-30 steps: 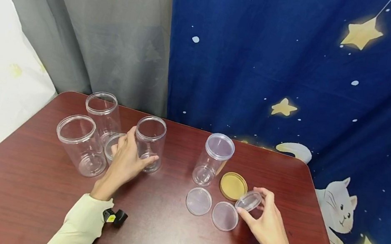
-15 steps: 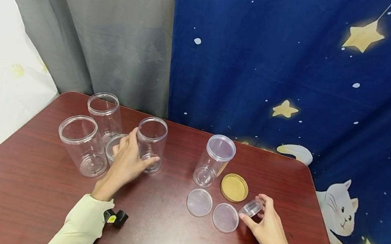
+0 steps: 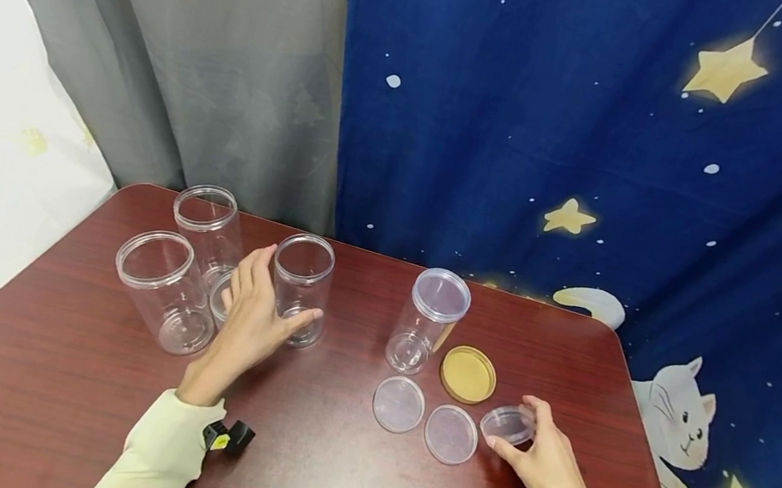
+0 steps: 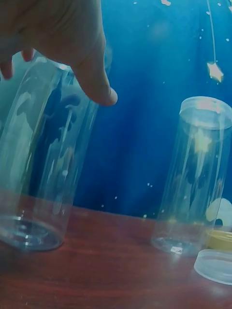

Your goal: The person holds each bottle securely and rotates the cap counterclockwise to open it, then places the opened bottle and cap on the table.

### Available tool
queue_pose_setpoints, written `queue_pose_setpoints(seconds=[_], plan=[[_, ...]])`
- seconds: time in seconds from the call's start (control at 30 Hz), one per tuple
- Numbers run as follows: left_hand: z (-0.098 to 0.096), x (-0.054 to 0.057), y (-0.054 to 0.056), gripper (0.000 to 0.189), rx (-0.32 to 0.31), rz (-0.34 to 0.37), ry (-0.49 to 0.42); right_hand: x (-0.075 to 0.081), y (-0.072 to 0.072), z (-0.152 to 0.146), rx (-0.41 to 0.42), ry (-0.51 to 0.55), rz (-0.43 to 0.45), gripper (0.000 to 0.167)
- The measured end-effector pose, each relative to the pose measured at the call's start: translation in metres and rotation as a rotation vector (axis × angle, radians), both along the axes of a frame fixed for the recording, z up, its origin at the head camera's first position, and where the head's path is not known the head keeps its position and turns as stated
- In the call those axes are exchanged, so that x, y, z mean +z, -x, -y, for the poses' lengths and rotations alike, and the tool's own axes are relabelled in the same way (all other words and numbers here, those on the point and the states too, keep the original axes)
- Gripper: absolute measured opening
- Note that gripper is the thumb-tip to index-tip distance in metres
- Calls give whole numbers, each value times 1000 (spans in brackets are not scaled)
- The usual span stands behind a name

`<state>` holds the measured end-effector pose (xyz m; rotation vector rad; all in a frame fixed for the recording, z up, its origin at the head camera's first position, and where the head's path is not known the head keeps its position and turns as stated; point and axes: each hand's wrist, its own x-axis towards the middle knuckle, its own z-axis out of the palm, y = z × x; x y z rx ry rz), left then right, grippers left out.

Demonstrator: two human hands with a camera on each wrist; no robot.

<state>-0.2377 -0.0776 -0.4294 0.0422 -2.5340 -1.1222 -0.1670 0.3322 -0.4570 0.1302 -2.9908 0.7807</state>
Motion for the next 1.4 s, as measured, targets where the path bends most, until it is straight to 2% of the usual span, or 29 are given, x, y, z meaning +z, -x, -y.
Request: queue_pose_setpoints(seconds=[0.23,0.33,0.5,0.6,0.7,0.83,1.0,1.13,1.4], plan=[[-6,10,-6,105,23,-190,-20,4,-2,-4,0,-69,75,81],[-8,15,-10,96,4,-290,-24,5,-3,-5,3,-96,106,84],[-12,32,-22,68,-106,-490,-48,2,-4,-6,11,-149,132,87],[-16,42,-29,56,-208,-536,-52,0,-4,-7,22,-166,126,86],[-23,45,-34,53,-307,-508,-33,-3,-3,-7,38,-165,115,85],[-34,39,-37,53,-375,-440,50,-7,-2,-7,51,-152,112,85],[-48,29,-36,56,-412,-373,137,-10,-1,-7,47,-146,107,84],[-55,25,-30,66,-410,-317,118,-11,1,-5,46,-146,100,83],[-69,17,-13,78,-439,-132,95,-13,3,0,41,-175,72,80]])
